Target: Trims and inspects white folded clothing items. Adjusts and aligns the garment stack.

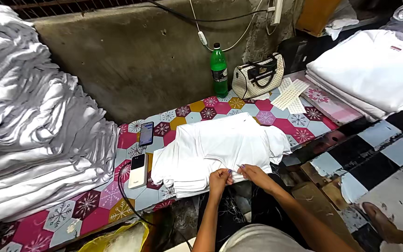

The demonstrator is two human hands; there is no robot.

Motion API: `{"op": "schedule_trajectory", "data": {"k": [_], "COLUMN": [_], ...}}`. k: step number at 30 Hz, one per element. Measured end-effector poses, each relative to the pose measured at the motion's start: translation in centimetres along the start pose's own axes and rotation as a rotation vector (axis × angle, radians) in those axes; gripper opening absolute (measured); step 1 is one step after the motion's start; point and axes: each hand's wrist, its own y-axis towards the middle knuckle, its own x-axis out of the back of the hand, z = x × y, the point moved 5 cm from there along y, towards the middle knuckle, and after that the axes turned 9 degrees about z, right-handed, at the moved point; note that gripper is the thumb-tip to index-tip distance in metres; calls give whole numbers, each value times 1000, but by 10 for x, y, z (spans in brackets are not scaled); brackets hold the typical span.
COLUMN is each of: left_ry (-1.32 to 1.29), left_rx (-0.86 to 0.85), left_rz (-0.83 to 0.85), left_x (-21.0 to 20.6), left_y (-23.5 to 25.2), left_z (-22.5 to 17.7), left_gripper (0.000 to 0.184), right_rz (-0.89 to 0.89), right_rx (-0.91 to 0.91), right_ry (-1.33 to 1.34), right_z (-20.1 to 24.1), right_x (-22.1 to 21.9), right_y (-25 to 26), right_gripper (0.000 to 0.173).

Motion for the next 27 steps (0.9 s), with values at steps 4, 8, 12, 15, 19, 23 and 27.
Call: {"op": "schedule_trajectory", "data": {"k": [4,8,12,15,19,23,27], "left_ry": [-73,-113,-131,-137,-108,9,118], "left_rx": [4,10,-1,-13,-9,-3,-25], "left_rz": [4,0,2,-4,-8,-2,-7], "left_x": [-1,-2,-3,-3,-2,1,3], "left_y": [-5,-8,-8,-8,-8,-10,-11], "left_z": [-1,-2,-2,-1,1,2,1], "left_gripper": [14,12,12,13,14,16,16], "right_rz": [75,70,52,10,16,53,50], "right_rx": [-77,-78,-35,-9,-34,-24,-32], "right_ry": [-91,-118,-111,-99,-98,-117,-164], "right_z": [-9,-14,-10,-11,-13,-11,-6], "right_x": [-14,-20,-20,-19,-20,-21,-21], "right_y": [-4,12,21,25,23,25,36], "right_gripper": [41,42,41,37,37,40,41]}}
